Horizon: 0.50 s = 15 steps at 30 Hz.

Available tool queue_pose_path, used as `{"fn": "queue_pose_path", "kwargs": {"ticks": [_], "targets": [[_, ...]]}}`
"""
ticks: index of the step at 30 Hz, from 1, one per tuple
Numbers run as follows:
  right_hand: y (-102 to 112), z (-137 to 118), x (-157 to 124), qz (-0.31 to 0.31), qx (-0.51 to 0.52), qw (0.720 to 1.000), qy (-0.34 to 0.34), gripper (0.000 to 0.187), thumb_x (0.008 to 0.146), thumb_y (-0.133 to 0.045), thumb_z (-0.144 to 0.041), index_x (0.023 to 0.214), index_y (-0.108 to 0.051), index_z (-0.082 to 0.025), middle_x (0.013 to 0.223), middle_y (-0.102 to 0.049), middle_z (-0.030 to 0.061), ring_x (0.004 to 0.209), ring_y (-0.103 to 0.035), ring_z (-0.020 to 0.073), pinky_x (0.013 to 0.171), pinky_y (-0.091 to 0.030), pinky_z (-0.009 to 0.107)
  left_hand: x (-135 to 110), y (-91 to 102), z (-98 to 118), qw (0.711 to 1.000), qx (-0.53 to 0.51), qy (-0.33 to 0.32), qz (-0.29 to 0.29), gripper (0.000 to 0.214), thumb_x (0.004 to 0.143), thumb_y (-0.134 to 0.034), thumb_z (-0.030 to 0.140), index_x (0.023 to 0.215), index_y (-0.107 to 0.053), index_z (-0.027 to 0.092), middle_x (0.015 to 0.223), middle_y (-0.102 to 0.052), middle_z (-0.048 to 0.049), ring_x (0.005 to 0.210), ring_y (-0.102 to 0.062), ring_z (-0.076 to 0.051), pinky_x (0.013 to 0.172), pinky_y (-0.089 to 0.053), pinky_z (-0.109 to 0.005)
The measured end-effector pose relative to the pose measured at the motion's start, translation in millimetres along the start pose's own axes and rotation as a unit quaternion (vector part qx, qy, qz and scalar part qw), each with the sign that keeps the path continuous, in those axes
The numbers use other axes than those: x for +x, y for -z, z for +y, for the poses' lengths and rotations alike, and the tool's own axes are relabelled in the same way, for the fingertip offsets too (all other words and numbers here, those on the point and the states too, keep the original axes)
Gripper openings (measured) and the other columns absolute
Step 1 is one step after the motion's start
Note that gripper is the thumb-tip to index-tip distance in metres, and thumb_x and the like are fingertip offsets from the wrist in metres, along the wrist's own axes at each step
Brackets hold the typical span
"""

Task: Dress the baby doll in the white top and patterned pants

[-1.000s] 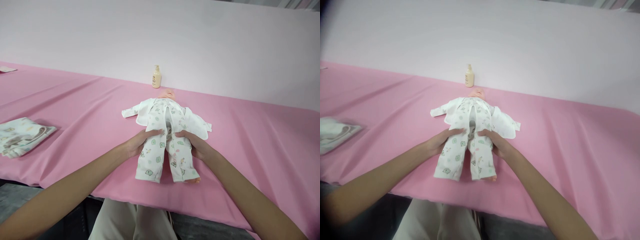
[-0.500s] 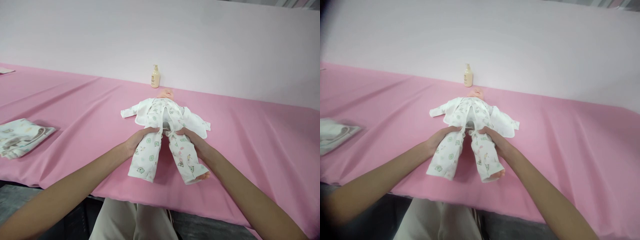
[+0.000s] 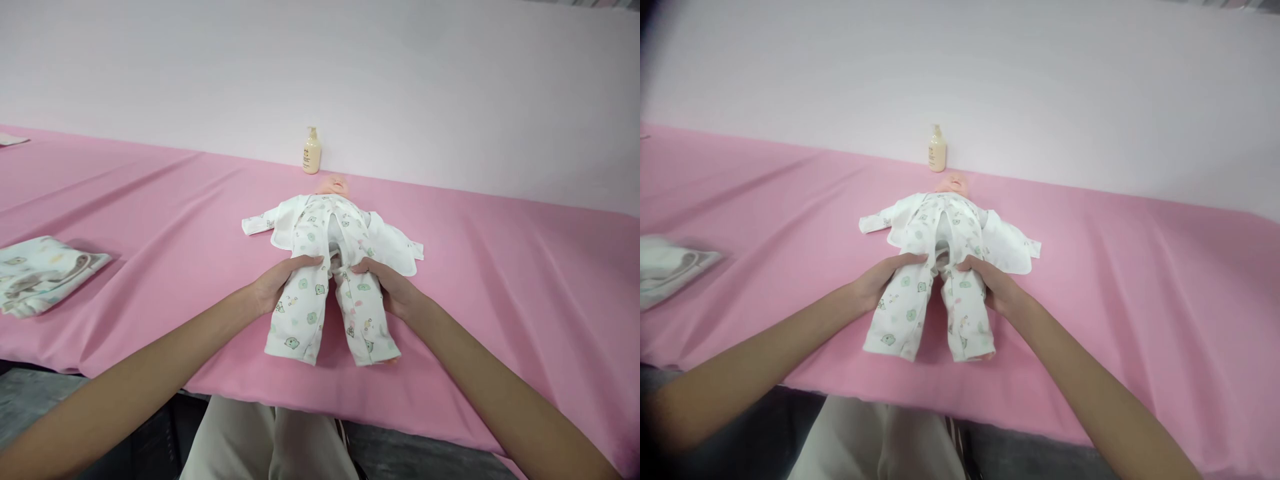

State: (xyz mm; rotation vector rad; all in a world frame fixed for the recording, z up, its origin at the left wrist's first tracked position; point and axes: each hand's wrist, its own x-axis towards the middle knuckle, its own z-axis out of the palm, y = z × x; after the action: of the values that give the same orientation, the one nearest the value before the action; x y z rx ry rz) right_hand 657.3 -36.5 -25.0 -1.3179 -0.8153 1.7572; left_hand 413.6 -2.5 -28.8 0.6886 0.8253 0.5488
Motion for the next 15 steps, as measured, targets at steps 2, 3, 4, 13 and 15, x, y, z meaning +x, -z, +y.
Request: {"fn": "queue_pose_path", "kwargs": {"ticks": [2,3,4,13,15], "targets": [[1.4,-0.6,0.8,-0.002,0.002,1.000,-0.014,0.032,0.079,-0.078,-0.028,0.110,-0.077,-0.018,0.095,-0.082,0.0096,0.085,-0.077,0.0271,0.081,-0.065,0.039,-1.3,0.1,0.1,1.000,0.009,-0.002,0.003,0.037,0.086,-0.086,0.040,0.110,-0.078,0.014,0.103,-0.081,-0.0110,0.084,-0.076,-0.023,0.079,-0.064,-0.034],[2.4,-0.8,1.6,-0.006,0.002,1.000,-0.020,0.031,0.080,-0.078,-0.029,0.108,-0.077,-0.017,0.092,-0.081,0.0095,0.082,-0.076,0.0264,0.078,-0.065,0.038,-2.0,0.1,0.2,1.000,0.011,-0.006,0.002,0.037,0.085,-0.086,0.040,0.110,-0.078,0.014,0.104,-0.081,-0.0110,0.084,-0.076,-0.023,0.079,-0.064,-0.034],[3.4,-0.8,2.7,-0.011,0.003,1.000,-0.024,0.030,0.080,-0.077,-0.029,0.107,-0.077,-0.017,0.091,-0.081,0.0095,0.081,-0.075,0.0257,0.077,-0.065,0.037,-2.5,0.1,0.4,1.000,0.013,-0.010,0.000,0.036,0.086,-0.086,0.040,0.110,-0.078,0.014,0.105,-0.081,-0.0112,0.085,-0.076,-0.023,0.080,-0.064,-0.034],[2.7,1.7,8.7,-0.013,0.025,0.999,-0.021,0.033,0.078,-0.079,-0.027,0.110,-0.077,-0.017,0.099,-0.082,0.0101,0.092,-0.078,0.0286,0.081,-0.065,0.038,1.3,0.7,-0.2,1.000,0.022,-0.021,-0.006,0.041,0.085,-0.087,0.040,0.115,-0.077,0.014,0.114,-0.081,-0.0148,0.096,-0.079,-0.028,0.088,-0.066,-0.039],[-1.0,1.4,5.7,-0.006,0.010,1.000,-0.009,0.036,0.080,-0.081,-0.030,0.114,-0.076,-0.019,0.106,-0.082,0.0102,0.099,-0.078,0.0294,0.086,-0.066,0.039,0.4,-1.3,-0.9,0.999,0.027,-0.029,-0.013,0.044,0.085,-0.086,0.042,0.119,-0.076,0.014,0.118,-0.080,-0.0165,0.102,-0.079,-0.031,0.094,-0.066,-0.043]]}}
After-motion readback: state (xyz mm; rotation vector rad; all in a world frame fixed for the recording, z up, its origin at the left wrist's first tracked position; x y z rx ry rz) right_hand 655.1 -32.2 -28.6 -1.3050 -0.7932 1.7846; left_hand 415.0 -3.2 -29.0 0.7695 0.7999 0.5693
